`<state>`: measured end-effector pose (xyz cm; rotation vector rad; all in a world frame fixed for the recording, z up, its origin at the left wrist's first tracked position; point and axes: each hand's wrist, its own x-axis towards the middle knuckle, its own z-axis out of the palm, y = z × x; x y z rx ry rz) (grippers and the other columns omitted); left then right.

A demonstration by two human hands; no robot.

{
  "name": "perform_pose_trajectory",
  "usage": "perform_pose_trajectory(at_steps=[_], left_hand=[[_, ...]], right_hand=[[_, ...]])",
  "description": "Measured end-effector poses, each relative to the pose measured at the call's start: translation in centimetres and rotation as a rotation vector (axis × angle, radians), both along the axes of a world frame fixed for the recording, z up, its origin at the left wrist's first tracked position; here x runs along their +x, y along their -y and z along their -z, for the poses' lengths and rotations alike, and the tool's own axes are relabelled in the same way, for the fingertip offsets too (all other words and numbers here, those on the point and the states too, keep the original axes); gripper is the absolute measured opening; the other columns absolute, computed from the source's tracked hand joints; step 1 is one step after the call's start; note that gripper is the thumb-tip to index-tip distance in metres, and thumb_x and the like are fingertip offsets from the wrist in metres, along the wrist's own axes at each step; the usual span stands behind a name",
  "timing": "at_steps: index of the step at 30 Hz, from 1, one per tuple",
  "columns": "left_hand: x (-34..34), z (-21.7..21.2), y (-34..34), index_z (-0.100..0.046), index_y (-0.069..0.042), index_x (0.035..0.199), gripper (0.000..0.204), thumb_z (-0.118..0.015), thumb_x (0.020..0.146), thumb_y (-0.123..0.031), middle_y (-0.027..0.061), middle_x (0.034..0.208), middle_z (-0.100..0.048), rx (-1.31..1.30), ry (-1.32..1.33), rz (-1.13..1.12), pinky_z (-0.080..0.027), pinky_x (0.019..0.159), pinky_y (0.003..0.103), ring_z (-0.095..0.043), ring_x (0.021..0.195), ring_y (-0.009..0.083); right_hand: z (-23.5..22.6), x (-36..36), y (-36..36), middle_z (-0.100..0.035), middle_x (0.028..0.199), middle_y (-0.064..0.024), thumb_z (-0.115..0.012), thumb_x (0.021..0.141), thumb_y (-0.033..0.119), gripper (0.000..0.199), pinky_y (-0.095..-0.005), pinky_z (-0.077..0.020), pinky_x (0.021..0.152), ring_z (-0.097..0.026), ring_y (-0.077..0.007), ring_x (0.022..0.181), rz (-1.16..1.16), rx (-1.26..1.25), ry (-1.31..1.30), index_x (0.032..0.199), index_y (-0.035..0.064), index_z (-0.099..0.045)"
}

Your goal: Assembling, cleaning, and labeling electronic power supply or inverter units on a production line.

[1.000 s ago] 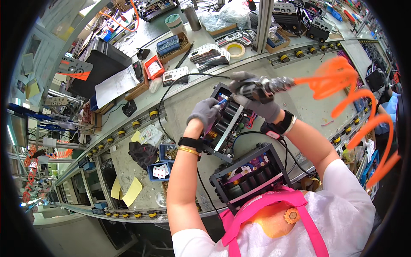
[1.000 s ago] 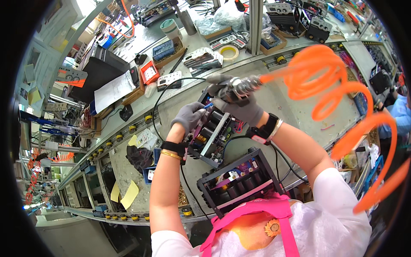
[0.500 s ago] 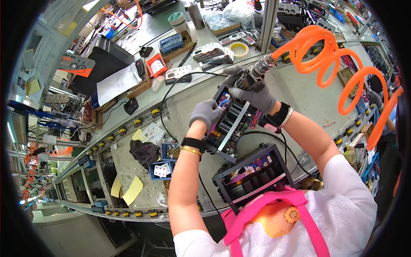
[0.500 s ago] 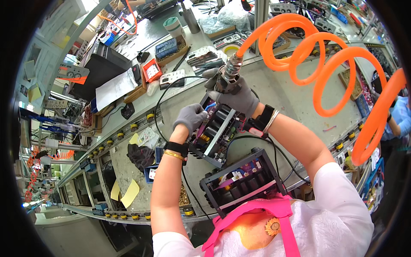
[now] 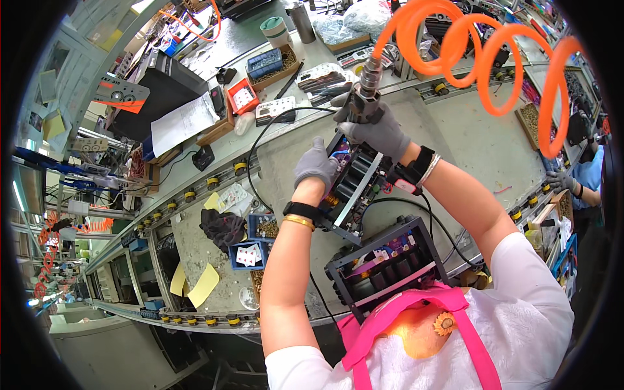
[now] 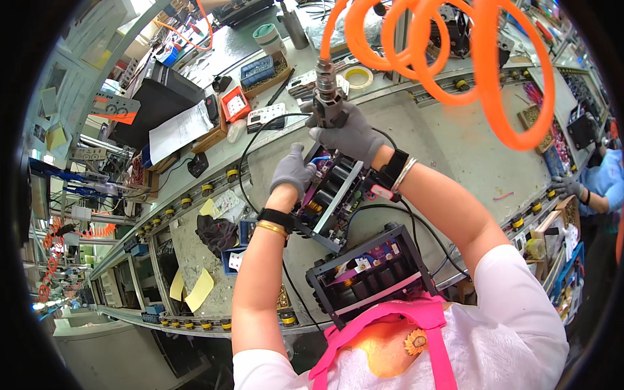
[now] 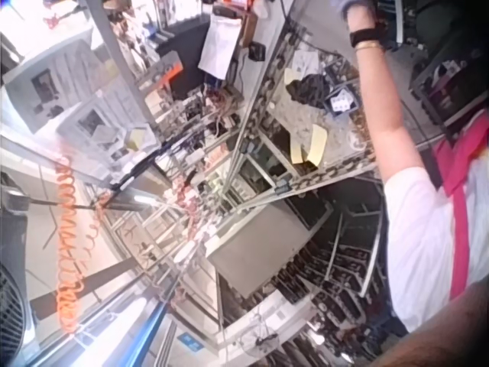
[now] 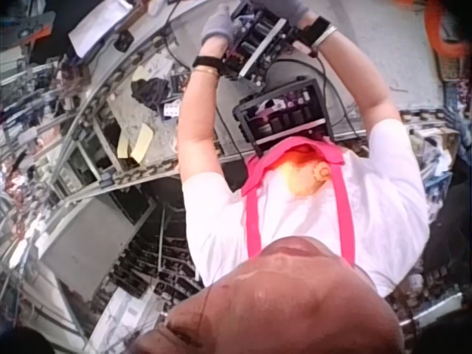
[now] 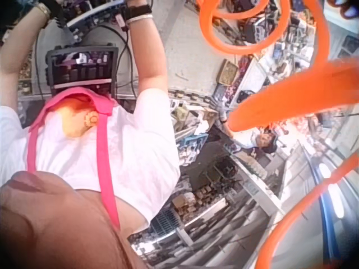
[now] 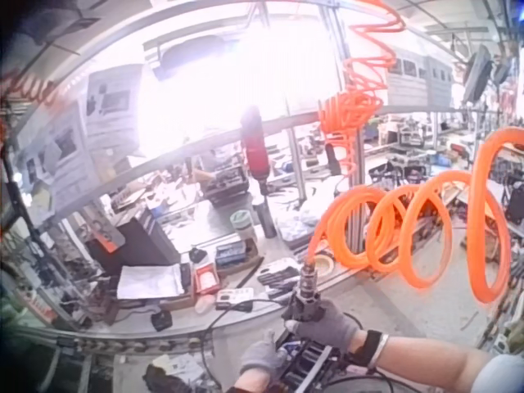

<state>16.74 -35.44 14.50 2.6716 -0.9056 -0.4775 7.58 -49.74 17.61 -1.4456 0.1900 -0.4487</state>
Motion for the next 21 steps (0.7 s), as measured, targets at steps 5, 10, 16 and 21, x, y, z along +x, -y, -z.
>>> perform_pose_trajectory(at_steps=[5,10,16,21], left_hand=[[-0.8,0.6,1.8,-0.056,-0.005,0.105,0.023,-0.053,0.085,-0.015,0.0181,0.092,-0.067,0.196,0.093,0.037,-0.052,0.075,0.040,-0.066,0.089,0.0323],[-0.8,1.4,2.8,-0.056,-0.008,0.107,0.021,-0.049,0.088,-0.015,0.0133,0.090,-0.068,0.257,0.150,-0.008,-0.053,0.070,0.040,-0.067,0.087,0.0292],[-0.6,1.0,3.1,-0.066,-0.009,0.097,0.029,-0.049,0.090,-0.031,0.0112,0.093,-0.068,0.323,0.164,0.088,-0.052,0.068,0.042,-0.066,0.087,0.0304],[-0.8,1.9,2.4,-0.070,-0.014,0.095,0.023,-0.054,0.085,-0.026,0.0109,0.099,-0.067,0.389,0.268,0.098,-0.052,0.072,0.038,-0.065,0.092,0.0273]], right_hand=[[-0.6,0.8,-1.4,-0.063,0.093,-0.0016,-0.062,0.077,-0.002,0.036,-0.0229,-0.0492,0.073,-0.057,-0.0073,0.082,0.023,-0.049,-0.023,0.112,0.0039,-0.057],[0.5,1.6,-1.7,-0.063,0.089,-0.0012,-0.064,0.076,0.001,0.031,-0.0236,-0.0494,0.073,-0.058,-0.0073,0.080,-0.002,-0.013,0.031,0.106,0.0029,-0.059],[1.5,2.7,-1.3,-0.062,0.079,-0.0063,-0.066,0.068,0.008,0.028,-0.0280,-0.0474,0.067,-0.055,-0.0114,0.070,0.112,-0.260,-0.090,0.095,0.0036,-0.058],[0.5,2.0,-2.9,-0.061,0.086,-0.0100,-0.068,0.062,0.008,0.046,-0.0320,-0.0481,0.073,-0.058,-0.0199,0.079,0.154,-0.380,-0.023,0.106,0.0056,-0.055]])
